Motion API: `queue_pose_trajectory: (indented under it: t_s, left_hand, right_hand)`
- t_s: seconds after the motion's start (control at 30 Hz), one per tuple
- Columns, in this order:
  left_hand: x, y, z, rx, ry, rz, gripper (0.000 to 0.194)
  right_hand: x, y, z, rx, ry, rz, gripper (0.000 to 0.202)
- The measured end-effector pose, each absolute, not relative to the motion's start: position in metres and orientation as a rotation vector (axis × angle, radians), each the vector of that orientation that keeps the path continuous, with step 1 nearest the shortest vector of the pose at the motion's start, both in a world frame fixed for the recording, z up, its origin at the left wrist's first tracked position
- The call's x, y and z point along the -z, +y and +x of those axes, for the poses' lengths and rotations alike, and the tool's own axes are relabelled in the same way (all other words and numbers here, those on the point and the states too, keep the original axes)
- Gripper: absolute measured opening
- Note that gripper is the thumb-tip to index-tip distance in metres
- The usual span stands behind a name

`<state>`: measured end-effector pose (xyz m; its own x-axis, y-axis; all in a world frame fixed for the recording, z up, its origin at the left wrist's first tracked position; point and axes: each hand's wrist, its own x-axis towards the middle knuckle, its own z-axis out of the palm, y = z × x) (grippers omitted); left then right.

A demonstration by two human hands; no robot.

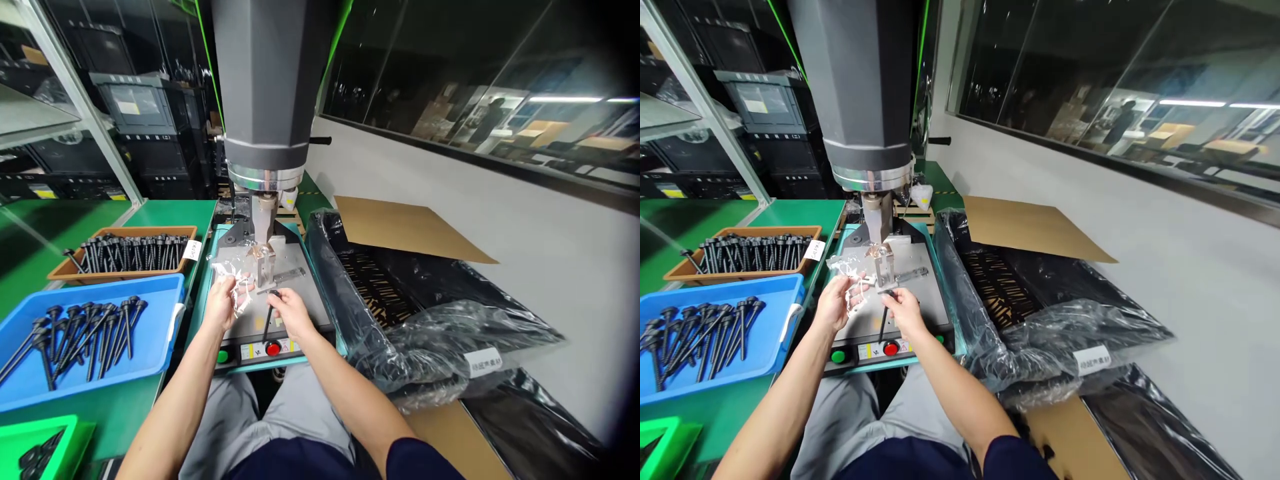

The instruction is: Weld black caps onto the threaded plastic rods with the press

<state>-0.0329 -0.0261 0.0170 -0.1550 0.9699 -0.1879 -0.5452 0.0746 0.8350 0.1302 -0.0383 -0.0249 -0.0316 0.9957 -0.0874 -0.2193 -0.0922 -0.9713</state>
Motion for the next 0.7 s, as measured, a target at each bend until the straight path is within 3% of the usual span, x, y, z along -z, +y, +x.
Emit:
queue_pose_trajectory:
  t_s: [0.13,0.3,0.57,0.7]
  left_hand:
    - [0.001,-0.032,-0.038,-1.471,1.188,0.610,0.032]
    - [0.023,-0.062,-0.040,-1.720,1.643,0.779,0.042]
    - [0.006,-0.106,-0.005,-1.429,1.178,1.096,0.043]
    - [-0.002,-0.112,-0.004,-1.222,1.237,1.419,0.013]
  right_hand:
    - [0.023,-0.071,0.144,-1.484,-1.103,-1.011,0.033]
    - [0.014,-0.084,0.151,-1.125,-1.283,-1.052,0.032]
    - [0.007,-0.086,0.140,-1.074,-1.322,-0.987,0.034]
    - [-0.001,-0.087,0.131,-1.290,-1.184,-0.864,0.035]
